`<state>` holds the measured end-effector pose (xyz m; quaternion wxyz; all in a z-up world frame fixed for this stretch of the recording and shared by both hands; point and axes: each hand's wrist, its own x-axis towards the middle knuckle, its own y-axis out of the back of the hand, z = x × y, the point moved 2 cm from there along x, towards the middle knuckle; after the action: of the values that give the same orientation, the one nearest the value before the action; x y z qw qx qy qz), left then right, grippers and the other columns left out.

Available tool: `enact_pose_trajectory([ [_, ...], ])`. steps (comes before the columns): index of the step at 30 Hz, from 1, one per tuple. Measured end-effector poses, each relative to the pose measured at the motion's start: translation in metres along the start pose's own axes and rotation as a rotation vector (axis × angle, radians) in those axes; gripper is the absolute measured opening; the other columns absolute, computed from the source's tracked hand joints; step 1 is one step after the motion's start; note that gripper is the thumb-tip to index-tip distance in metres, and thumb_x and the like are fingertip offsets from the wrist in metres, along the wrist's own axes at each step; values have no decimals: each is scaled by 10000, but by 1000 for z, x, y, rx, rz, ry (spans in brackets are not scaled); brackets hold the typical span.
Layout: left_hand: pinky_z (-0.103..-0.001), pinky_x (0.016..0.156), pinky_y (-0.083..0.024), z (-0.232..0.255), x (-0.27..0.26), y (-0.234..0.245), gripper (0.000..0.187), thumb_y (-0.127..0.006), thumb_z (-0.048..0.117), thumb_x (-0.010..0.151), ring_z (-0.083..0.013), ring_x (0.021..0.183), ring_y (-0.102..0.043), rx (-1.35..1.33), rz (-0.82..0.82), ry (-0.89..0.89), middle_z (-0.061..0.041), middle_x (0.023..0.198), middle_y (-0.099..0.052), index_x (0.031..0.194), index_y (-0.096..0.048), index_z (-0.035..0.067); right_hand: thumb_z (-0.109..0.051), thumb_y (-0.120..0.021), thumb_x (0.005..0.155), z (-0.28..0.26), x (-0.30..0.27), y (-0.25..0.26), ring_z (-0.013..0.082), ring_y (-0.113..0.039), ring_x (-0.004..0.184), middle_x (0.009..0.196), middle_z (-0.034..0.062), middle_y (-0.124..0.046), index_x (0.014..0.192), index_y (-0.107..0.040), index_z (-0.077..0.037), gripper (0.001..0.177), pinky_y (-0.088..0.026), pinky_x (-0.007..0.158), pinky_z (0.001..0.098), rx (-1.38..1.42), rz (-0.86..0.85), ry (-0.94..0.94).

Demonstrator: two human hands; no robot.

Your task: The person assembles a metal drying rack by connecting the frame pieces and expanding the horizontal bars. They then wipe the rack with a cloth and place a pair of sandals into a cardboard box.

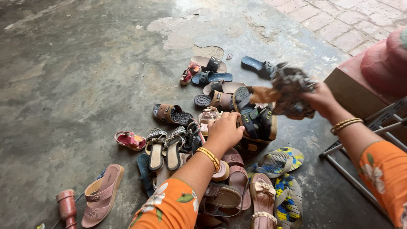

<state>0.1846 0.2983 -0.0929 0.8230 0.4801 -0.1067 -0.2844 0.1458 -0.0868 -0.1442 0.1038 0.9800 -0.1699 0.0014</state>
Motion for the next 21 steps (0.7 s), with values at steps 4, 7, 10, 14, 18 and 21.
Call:
enact_pose_trajectory([
  [4,-564,1045,-385,14,9,-12,520,-683,387,877,-285,1271,-567,-4,-10,-25,-52,1353,-593,1361,-585,225,-31,-755,894,13,-7,52,173,-673,1072,1202,99,-694,1319,-535,26,483,-573,926,335,29,165,75],
  [7,-573,1057,-368,22,15,-22,512,-690,388,873,-277,1287,-555,28,-37,-23,-46,1364,-579,1352,-590,238,-106,-785,801,35,-20,71,220,-678,1035,1160,113,-711,1313,-606,8,554,-561,902,365,-333,288,71],
  [10,-572,1064,-362,24,17,-32,521,-679,392,880,-272,1272,-566,47,-105,-7,-33,1371,-575,1369,-575,246,-277,-826,765,60,-36,75,327,-711,1028,1127,188,-728,1347,-665,-82,635,-553,919,441,-848,311,-243],
  [14,-562,1089,-350,18,18,-37,508,-682,404,887,-276,1274,-564,80,-98,-19,-42,1352,-584,1362,-585,252,-383,-853,721,78,-46,58,352,-623,1186,1286,182,-640,1271,-701,-85,643,-517,980,457,-1035,224,-263],
  [18,-555,1081,-369,8,24,-36,512,-676,401,898,-286,1262,-579,86,-99,2,-45,1366,-586,1375,-579,243,-475,-885,706,76,-48,43,348,-591,1252,1296,204,-629,1335,-690,-100,758,-499,1044,431,-1132,166,-327],
  [21,-570,1065,-364,0,25,-34,520,-680,393,888,-273,1261,-581,84,-88,13,-41,1378,-575,1372,-572,235,-557,-897,686,64,-48,28,365,-560,1241,1362,196,-545,1370,-615,-109,865,-502,988,443,-1167,170,-411],
])
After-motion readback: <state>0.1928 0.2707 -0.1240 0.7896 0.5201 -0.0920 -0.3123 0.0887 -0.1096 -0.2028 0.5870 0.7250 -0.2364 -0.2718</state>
